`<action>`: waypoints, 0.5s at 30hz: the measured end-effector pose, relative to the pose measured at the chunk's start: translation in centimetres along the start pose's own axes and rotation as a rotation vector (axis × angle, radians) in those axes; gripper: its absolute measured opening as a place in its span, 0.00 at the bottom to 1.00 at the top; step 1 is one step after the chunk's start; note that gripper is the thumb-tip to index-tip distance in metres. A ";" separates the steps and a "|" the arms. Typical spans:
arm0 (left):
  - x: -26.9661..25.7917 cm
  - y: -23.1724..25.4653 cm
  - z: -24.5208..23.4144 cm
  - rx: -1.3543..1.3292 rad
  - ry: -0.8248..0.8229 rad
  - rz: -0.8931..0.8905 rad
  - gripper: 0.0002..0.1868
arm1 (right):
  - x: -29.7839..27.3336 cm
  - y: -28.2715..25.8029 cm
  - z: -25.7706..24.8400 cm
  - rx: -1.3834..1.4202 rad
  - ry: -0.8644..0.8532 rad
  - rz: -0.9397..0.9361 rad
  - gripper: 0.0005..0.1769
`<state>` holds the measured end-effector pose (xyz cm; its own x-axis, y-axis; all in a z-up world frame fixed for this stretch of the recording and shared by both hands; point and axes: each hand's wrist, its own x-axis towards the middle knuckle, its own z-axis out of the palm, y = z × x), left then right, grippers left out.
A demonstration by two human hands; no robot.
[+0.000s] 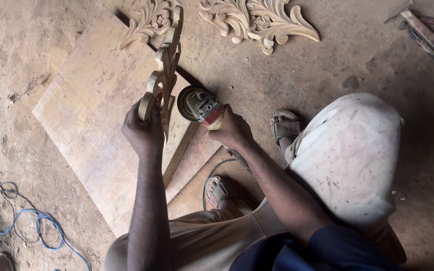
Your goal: The person uses an angle grinder to shape and smooth a decorative wooden piece. They hold the piece with one hand and guide the grinder along its edges and curves, repeatedly repositioning the piece to access different areas.
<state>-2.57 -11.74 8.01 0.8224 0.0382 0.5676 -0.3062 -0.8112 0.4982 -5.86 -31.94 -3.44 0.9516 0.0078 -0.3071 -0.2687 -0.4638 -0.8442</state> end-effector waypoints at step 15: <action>-1.0 1.9 1.3 -0.047 -0.089 0.022 0.11 | -0.3 -1.0 -0.6 -0.039 -0.064 0.059 0.42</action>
<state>-3.31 -14.08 7.56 0.8538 -0.0327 0.5196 -0.3450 -0.7828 0.5178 -5.80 -32.03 -2.25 0.9226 0.0356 -0.3842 -0.3166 -0.4994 -0.8064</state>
